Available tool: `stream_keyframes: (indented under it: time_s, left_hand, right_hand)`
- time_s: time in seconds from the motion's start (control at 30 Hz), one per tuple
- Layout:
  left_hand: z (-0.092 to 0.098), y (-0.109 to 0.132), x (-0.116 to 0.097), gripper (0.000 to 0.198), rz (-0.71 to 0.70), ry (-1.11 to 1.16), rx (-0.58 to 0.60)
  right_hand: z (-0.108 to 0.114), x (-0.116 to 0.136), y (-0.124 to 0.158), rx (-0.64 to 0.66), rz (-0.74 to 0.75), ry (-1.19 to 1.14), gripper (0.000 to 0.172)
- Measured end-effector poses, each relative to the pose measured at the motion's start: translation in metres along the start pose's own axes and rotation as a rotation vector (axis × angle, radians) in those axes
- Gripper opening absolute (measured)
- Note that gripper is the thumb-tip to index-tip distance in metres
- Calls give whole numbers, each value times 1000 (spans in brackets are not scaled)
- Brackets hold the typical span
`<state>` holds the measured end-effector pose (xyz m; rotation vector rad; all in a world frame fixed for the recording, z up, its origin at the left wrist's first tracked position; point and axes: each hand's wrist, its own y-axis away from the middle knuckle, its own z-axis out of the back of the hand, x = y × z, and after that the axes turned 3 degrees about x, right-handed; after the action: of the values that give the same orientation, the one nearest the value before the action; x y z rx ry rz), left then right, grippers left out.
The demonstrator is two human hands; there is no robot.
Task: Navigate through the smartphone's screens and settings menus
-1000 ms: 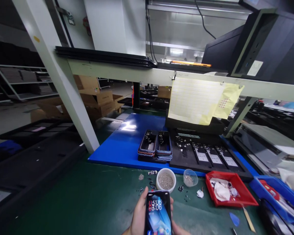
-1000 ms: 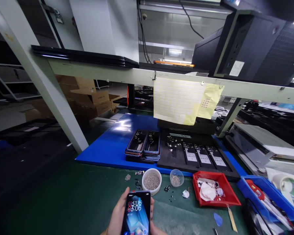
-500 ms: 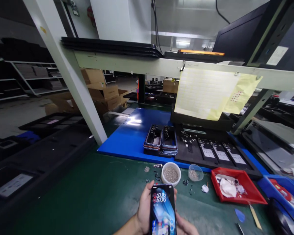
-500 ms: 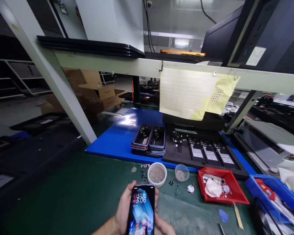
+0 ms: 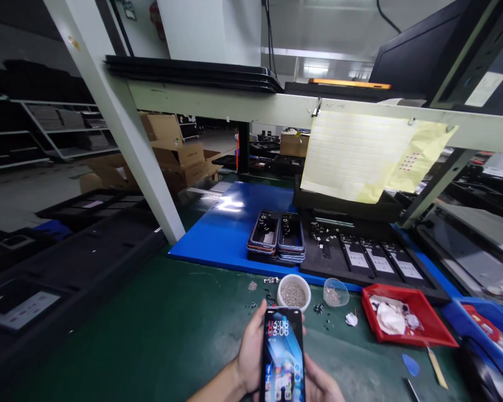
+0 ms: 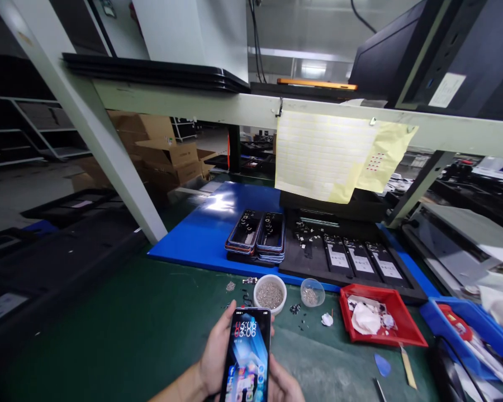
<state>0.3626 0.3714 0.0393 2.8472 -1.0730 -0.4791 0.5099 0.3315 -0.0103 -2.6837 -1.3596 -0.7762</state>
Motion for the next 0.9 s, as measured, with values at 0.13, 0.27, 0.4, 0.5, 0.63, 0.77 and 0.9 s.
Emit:
stream_keyframes:
  time_s: [0.13,0.27,0.4,0.5,0.63,0.77,0.9]
  left_hand:
    - [-2,4,6,65,-44,-154,-52]
    - [9,5,17,46,-119,-350,-118]
    - [28,-1,23,42,-181,-463,-147]
    - [38,-6,21,47,-218,-572,-110]
    - [43,-11,17,55,-211,-672,-140]
    - [39,-11,15,53,-235,-665,-137]
    - [29,-11,16,44,-278,-599,-85]
  right_hand:
    - [3,10,4,28,51,-15,59]
    - [-12,27,8,-1,208,-4,62]
    - [-22,34,8,-78,241,24,64]
    - [-13,31,6,-78,273,22,67]
    - [-3,26,4,-48,344,19,66]
    - [-12,28,4,10,381,11,58]
    - [-14,28,1,84,397,-11,45]
